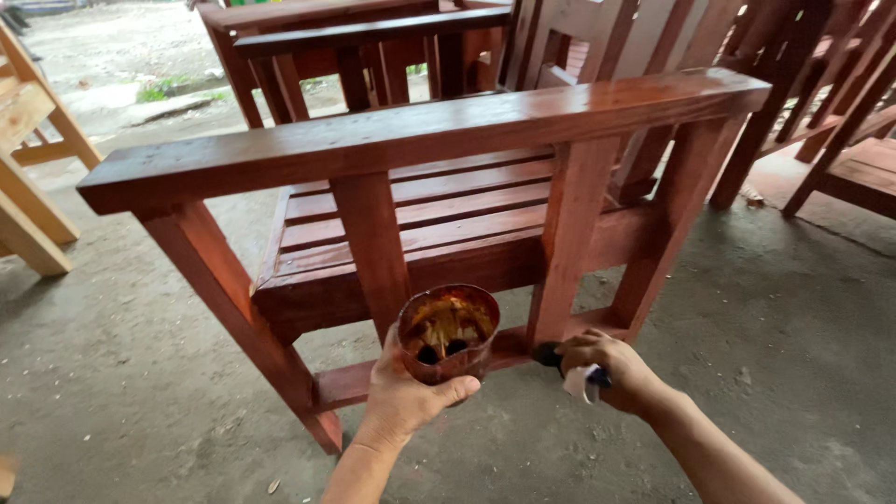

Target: The person applies reddish-brown wood stain to a wooden chair using a brush, holding a can of stain in one hand. They brush the armrests, seat slats, legs, and frame rails of the chair, working around the piece to coat the wood surfaces.

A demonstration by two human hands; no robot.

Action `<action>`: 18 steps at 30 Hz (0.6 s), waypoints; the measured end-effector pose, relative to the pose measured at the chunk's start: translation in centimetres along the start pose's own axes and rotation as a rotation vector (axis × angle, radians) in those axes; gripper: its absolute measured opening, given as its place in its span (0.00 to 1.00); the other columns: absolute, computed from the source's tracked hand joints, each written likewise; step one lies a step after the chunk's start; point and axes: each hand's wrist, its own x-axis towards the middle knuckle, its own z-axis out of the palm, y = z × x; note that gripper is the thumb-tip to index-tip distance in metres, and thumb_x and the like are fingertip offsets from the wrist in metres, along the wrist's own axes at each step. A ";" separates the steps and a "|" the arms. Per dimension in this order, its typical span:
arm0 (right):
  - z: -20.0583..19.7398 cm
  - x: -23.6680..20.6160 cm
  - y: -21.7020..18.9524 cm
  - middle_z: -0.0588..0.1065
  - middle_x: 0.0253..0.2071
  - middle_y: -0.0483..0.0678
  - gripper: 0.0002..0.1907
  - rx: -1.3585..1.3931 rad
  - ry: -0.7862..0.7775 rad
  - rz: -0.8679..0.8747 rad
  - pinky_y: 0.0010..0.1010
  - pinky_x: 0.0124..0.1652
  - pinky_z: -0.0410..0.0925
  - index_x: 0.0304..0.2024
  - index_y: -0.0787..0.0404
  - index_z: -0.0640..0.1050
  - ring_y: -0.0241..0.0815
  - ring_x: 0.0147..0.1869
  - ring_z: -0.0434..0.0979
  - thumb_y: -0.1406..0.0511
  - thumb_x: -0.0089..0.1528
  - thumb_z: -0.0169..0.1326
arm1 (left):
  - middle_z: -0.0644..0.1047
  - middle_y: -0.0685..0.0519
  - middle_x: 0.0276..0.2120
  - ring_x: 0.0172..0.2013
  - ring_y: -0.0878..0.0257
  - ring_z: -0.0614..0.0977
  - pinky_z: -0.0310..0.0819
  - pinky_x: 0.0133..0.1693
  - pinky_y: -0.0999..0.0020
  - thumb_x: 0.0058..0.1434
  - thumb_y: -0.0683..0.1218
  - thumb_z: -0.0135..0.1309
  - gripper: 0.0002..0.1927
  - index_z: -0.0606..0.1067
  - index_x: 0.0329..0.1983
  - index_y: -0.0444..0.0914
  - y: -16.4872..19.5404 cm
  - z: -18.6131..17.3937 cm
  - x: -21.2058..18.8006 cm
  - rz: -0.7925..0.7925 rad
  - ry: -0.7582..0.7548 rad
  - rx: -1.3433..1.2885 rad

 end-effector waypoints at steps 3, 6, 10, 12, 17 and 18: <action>-1.1 0.5 0.1 0.81 0.49 0.49 0.17 -0.019 0.041 -0.087 0.44 0.51 0.70 0.33 0.57 0.82 0.55 0.56 0.77 0.73 0.40 0.64 | 0.82 0.54 0.50 0.52 0.61 0.84 0.81 0.55 0.66 0.31 0.47 0.77 0.53 0.66 0.63 0.42 1.1 0.7 -0.2 -0.001 -0.022 -0.050; -3.9 0.8 -0.8 0.81 0.47 0.49 0.16 0.032 0.084 -0.088 0.43 0.50 0.71 0.31 0.57 0.82 0.55 0.56 0.77 0.72 0.40 0.66 | 0.81 0.53 0.51 0.53 0.61 0.83 0.81 0.55 0.66 0.32 0.46 0.78 0.52 0.66 0.63 0.40 2.2 0.9 0.2 0.077 -0.013 -0.076; -8.3 1.9 -2.5 0.82 0.47 0.47 0.15 0.004 0.176 -0.118 0.40 0.50 0.73 0.32 0.56 0.82 0.50 0.54 0.81 0.69 0.42 0.68 | 0.81 0.54 0.51 0.53 0.62 0.83 0.82 0.55 0.66 0.31 0.48 0.78 0.53 0.66 0.63 0.41 3.2 1.0 0.8 0.056 -0.024 -0.038; -10.3 2.7 -3.6 0.82 0.50 0.47 0.15 -0.010 0.246 -0.161 0.40 0.50 0.74 0.31 0.55 0.82 0.49 0.54 0.81 0.68 0.41 0.68 | 0.81 0.54 0.51 0.53 0.61 0.83 0.81 0.55 0.65 0.32 0.48 0.78 0.53 0.66 0.63 0.40 3.5 1.2 1.1 0.131 -0.003 0.010; -16.3 3.7 -6.2 0.80 0.54 0.48 0.13 -0.033 0.403 -0.272 0.41 0.56 0.74 0.35 0.53 0.82 0.48 0.60 0.80 0.67 0.47 0.67 | 0.81 0.53 0.51 0.53 0.60 0.83 0.82 0.55 0.63 0.32 0.46 0.78 0.51 0.67 0.62 0.40 4.7 2.0 1.3 0.137 -0.061 -0.156; -17.3 3.6 -6.8 0.80 0.55 0.48 0.12 -0.050 0.438 -0.291 0.41 0.56 0.73 0.34 0.52 0.82 0.46 0.60 0.80 0.67 0.48 0.67 | 0.81 0.53 0.51 0.53 0.59 0.83 0.83 0.55 0.63 0.32 0.46 0.78 0.51 0.67 0.62 0.40 5.0 2.1 1.4 0.127 -0.076 -0.200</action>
